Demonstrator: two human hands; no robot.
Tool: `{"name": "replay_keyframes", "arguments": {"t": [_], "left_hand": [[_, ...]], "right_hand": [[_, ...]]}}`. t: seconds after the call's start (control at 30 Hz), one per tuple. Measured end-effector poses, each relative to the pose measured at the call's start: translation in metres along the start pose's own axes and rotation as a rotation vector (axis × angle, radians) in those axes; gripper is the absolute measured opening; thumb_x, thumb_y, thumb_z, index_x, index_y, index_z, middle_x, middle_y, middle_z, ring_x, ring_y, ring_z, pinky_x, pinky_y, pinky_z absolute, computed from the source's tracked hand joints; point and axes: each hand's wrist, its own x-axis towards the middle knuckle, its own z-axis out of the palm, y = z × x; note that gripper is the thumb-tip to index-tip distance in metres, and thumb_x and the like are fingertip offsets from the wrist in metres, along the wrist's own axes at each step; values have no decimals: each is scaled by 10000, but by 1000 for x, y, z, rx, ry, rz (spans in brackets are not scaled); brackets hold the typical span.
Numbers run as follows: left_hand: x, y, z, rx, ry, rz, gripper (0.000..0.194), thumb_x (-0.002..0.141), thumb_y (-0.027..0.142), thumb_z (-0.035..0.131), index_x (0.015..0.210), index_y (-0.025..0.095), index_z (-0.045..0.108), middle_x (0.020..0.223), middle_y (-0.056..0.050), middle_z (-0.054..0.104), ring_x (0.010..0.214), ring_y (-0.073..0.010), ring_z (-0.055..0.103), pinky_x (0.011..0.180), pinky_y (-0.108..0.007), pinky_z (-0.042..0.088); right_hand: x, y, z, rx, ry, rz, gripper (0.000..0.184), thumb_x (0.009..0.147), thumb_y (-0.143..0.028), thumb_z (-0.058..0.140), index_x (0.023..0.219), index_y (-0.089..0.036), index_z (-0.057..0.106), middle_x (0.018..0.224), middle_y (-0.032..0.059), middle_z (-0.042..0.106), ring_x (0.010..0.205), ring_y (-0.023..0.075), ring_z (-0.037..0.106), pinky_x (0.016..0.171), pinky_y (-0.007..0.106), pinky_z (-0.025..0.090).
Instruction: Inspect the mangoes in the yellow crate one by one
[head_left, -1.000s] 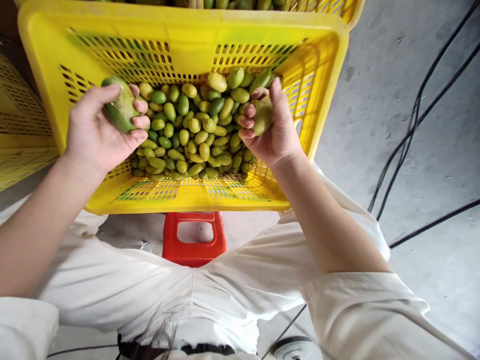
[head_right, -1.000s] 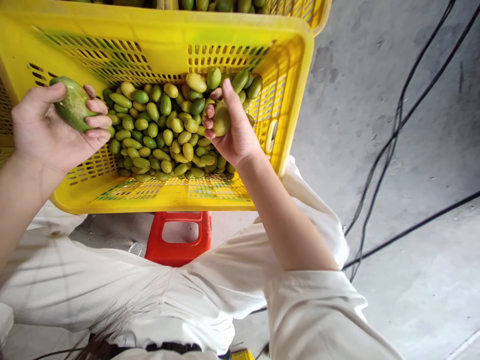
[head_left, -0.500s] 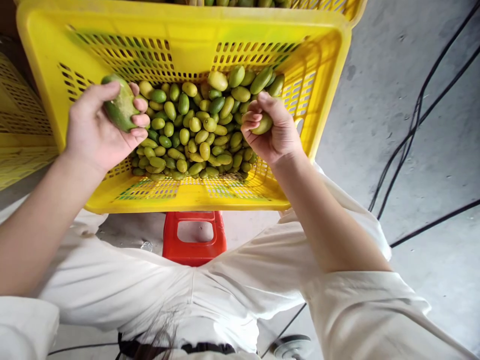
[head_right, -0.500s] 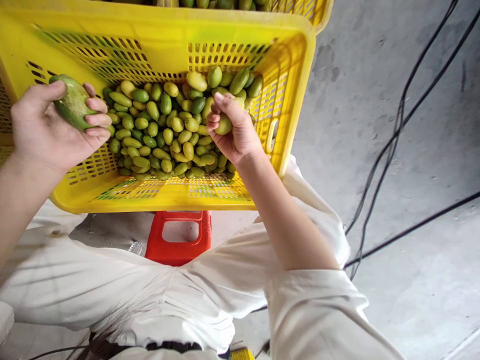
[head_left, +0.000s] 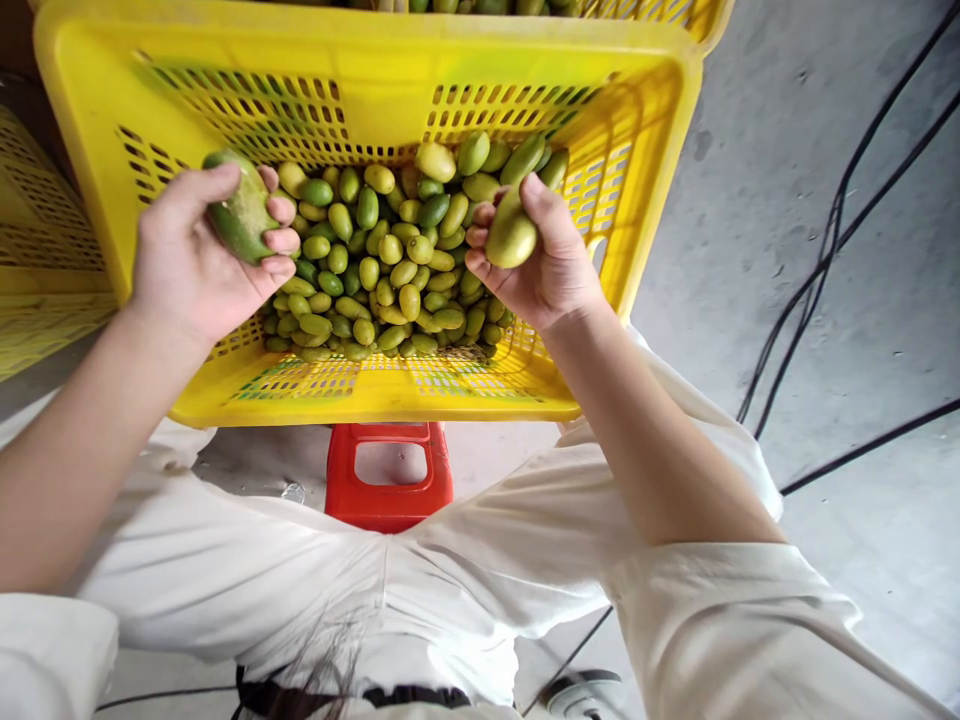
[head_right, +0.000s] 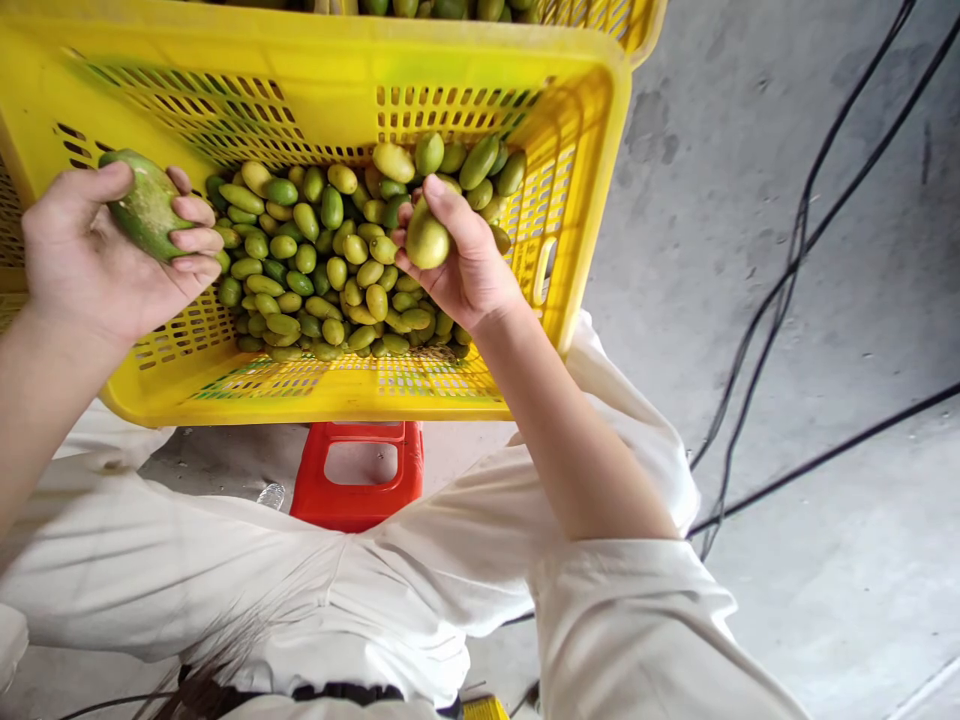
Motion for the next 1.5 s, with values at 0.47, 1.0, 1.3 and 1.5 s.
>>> {"name": "replay_keyframes", "arguments": {"t": [0.47, 1.0, 1.3, 1.5], "left_hand": [[0, -1, 2, -28, 56, 42, 247, 860, 359, 487, 837, 138, 596, 816, -78, 604, 682, -132, 587, 489, -197, 474], [3, -1, 2, -54, 110, 69, 139, 882, 287, 497, 825, 180, 566, 622, 13, 532, 483, -72, 495, 434, -170, 425], [7, -6, -3, -73, 19, 144, 169, 912, 331, 502, 844, 178, 524, 872, -47, 655, 748, -136, 678, 605, -231, 557], [2, 0, 4, -85, 116, 56, 138, 790, 161, 552, 707, 183, 445, 563, 52, 511, 443, -36, 487, 407, -130, 405]], "right_hand": [[3, -4, -1, -51, -51, -25, 352, 761, -606, 716, 802, -284, 582, 773, -24, 650, 868, 184, 643, 732, 296, 527], [2, -4, -5, -112, -43, -76, 365, 709, -519, 780, 737, -312, 482, 631, -21, 551, 792, 214, 620, 683, 317, 531], [0, -3, -3, 41, -163, -75, 355, 637, -300, 832, 936, -291, 642, 972, -34, 700, 1047, 195, 650, 954, 331, 542], [-1, 0, -3, 11, -143, -82, 343, 634, -336, 873, 842, -307, 602, 772, -43, 604, 748, 148, 608, 668, 276, 546]]}}
